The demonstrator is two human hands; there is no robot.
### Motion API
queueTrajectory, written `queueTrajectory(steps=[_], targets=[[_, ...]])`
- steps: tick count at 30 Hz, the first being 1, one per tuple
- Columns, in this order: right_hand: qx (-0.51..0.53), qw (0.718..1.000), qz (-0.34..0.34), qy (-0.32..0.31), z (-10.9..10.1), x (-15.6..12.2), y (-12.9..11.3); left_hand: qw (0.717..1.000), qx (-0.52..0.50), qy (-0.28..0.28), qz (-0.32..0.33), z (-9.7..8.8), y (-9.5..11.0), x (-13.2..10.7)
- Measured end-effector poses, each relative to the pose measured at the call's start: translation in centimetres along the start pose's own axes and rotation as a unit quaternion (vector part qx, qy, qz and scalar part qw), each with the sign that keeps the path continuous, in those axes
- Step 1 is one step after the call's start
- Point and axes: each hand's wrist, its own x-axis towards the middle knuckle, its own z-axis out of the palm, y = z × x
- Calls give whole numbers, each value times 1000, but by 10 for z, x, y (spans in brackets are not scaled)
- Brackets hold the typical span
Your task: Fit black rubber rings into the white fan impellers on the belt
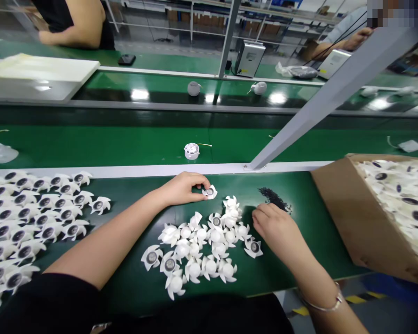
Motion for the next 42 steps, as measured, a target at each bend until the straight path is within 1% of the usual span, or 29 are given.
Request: queueTrajectory(steps=[1,3,5,7,9,12,14,16,19,22,24,28,33,35,37,40,42], targets=[[0,1000,1,0,1,2,2,1000,7,5,9,1,-1,0],[32,999,32,7,0,10,7,1000,12,6,4,3,-4,-1],[112,991,78,15,-5,24,9,1000,16,1,-8,5,-5,-1],[210,973,100,14,-10,44,5,1000,26,2,-13,5,-5,0],[286,955,76,2,-14,68,-4,999,31,8,-13,6,-6,0],[340,940,1,-15,-11,103,-22,1000,13,16,-14,6,-6,0],[332,942,-42,-20,-5,118,-30,1000,-3,20,-21,7,-7,-1],[295,953,-61,-19,1,125,-35,999,-11,22,-25,7,-7,-1],[215,974,-71,-15,7,128,-37,1000,-13,22,-19,6,-8,-1],[140,986,-86,-1,7,126,-36,999,-14,25,-14,5,-9,0],[118,988,-99,6,7,125,-36,999,-16,27,-19,5,-9,0],[105,987,-120,6,3,121,-41,999,-20,28,-25,6,-10,1],[2,990,-140,18,-7,109,-53,999,-33,24,-24,7,-11,1],[13,989,-148,18,-12,103,-52,999,-31,21,-25,6,-10,1],[72,988,-136,25,-17,99,-44,999,-24,18,-13,4,-10,1],[164,981,-72,71,-22,98,-25,1000,1,11,27,3,-8,-1],[191,975,-34,108,-21,105,-10,998,22,4,52,3,-8,-2]])
